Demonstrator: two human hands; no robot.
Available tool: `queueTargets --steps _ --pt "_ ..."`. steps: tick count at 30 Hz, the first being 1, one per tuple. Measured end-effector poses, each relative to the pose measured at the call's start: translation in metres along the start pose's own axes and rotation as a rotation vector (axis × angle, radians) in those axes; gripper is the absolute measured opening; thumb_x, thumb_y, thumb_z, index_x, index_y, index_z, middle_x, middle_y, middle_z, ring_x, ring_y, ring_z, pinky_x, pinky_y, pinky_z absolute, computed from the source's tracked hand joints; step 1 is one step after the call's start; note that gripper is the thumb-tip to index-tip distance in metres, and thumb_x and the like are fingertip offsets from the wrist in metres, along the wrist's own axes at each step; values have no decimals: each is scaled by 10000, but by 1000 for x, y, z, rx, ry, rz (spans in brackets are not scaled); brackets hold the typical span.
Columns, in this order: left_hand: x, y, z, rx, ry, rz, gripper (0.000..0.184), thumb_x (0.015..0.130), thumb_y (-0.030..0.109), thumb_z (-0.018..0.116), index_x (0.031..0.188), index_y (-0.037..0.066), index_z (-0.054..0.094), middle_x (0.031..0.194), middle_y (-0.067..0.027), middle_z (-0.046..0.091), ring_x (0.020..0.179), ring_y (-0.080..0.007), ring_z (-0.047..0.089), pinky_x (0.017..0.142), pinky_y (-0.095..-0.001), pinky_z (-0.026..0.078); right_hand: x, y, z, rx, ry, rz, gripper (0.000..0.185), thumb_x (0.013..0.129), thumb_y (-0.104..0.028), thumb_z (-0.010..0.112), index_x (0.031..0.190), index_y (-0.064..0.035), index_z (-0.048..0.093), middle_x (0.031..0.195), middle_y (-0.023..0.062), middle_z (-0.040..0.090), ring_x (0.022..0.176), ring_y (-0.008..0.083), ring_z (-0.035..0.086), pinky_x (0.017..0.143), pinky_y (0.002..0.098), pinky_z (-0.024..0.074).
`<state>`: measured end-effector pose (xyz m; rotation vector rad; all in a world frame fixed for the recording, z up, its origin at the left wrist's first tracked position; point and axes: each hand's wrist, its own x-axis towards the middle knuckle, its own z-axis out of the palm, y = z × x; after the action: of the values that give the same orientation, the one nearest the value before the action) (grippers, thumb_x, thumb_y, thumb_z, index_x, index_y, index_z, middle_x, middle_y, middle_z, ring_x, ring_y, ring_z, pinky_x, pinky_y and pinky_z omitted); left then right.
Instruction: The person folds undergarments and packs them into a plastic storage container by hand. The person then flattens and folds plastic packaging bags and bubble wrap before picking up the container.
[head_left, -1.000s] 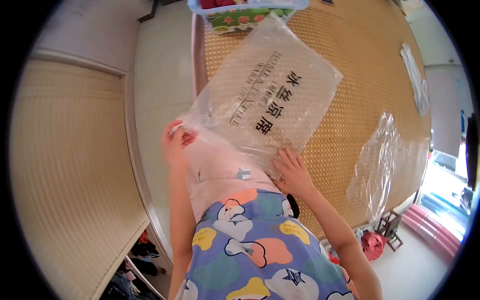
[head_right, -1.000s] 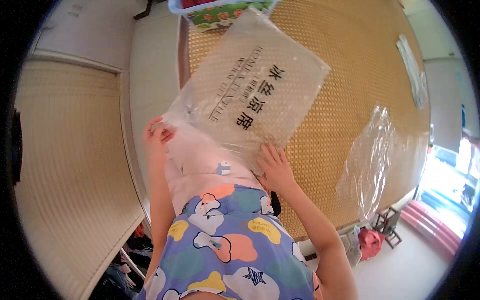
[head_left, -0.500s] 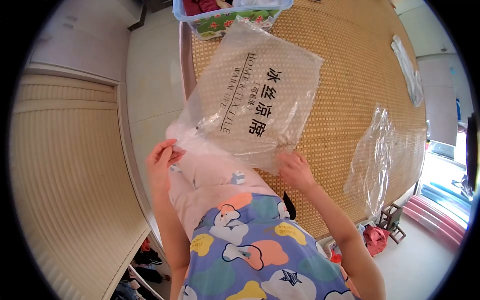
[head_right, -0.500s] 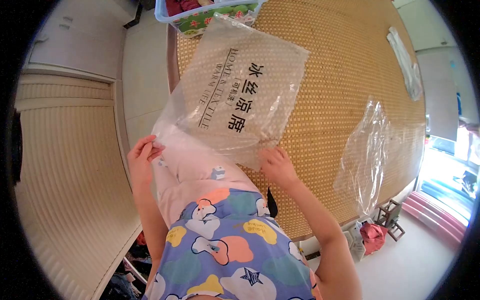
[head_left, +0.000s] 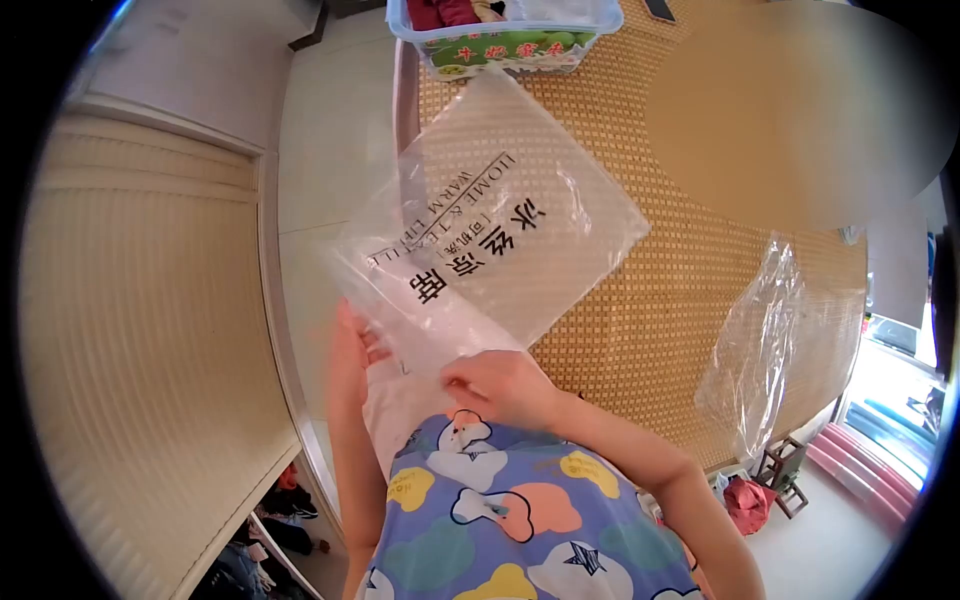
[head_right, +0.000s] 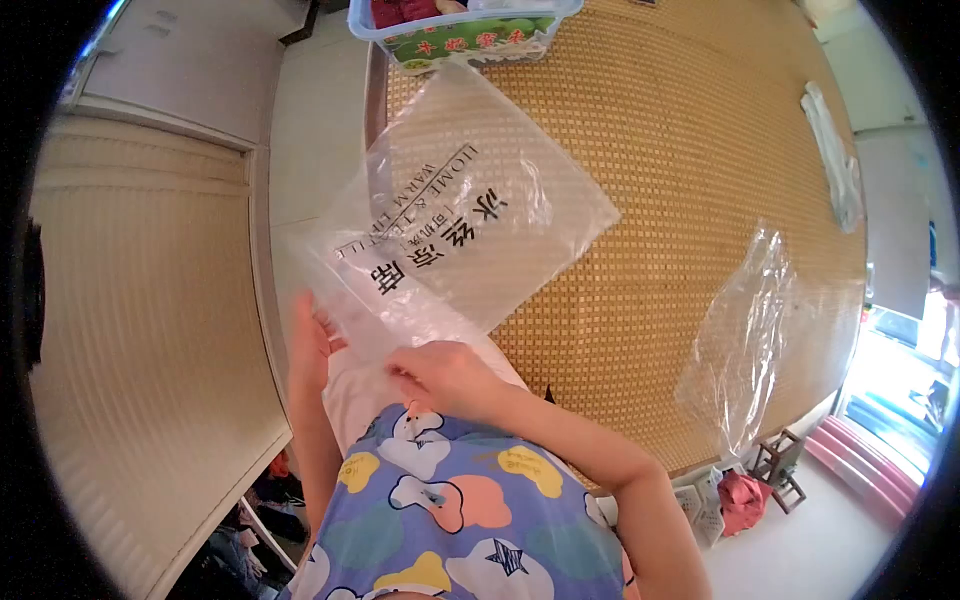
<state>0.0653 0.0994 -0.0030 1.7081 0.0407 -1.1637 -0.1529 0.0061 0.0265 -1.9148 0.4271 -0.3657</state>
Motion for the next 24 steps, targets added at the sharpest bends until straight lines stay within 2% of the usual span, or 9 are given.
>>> queueTargets --steps 2,5,7,9,10,13,16,21,24 --pt "-14 1 3 237 -1 73 669 880 338 566 1384 17 265 944 -116 607 789 -155 613 616 -276 495 4 1 5 55 -72 -88 351 716 -145 706 1030 -74 567 1031 81 625 953 246 600 758 331 499" --pt "-21 2 4 430 29 114 623 849 248 605 1358 20 326 813 -87 621 641 -115 598 535 -242 474 -1 20 -10 -120 -25 -84 330 756 -178 652 1051 -72 548 1098 99 580 1021 280 550 852 388 454" --pt "-22 0 0 483 12 130 595 840 205 609 1342 12 356 746 -76 621 591 -105 587 505 -234 465 -18 50 -17 -295 -117 37 395 756 -161 637 1128 -76 535 1190 108 541 1097 296 503 919 396 415" --pt "-22 -5 -5 517 -50 164 575 840 184 601 1332 -4 372 706 -75 617 583 -110 581 491 -238 462 -31 68 -31 -368 -312 387 450 722 -121 653 1154 -86 534 1210 108 529 1117 302 491 958 404 385" --pt "-18 -10 -11 494 -41 187 585 847 169 586 1348 -4 338 780 -93 629 623 -126 599 505 -246 469 -37 77 -38 -405 -405 562 480 704 -101 661 1167 -91 534 1220 107 522 1127 305 485 977 409 370" --pt "-10 -17 -28 386 -25 209 606 859 134 552 1378 -7 272 922 -128 653 699 -157 633 532 -261 485 -54 102 -46 -787 -21 185 491 683 -67 635 1165 -107 544 1182 96 539 1128 294 466 957 415 365" --pt "-24 -6 -40 287 27 148 630 845 130 560 1377 -31 263 900 -125 638 679 -156 623 527 -257 492 -34 114 -47 -937 119 267 478 663 -28 610 1131 -109 560 1106 67 563 1065 273 485 901 409 377" --pt "-49 7 -26 587 -72 -36 661 837 108 572 1382 -47 232 920 -143 643 685 -174 628 560 -270 520 -21 124 -57 -945 119 143 379 653 -29 628 1023 -108 600 929 37 578 943 238 513 842 396 376" --pt "-45 -16 -36 575 -104 -18 639 834 77 566 1374 -50 249 923 -161 643 689 -180 634 575 -271 530 -21 111 -69 -905 166 29 292 640 -47 651 926 -100 616 841 32 571 885 229 524 809 383 382"
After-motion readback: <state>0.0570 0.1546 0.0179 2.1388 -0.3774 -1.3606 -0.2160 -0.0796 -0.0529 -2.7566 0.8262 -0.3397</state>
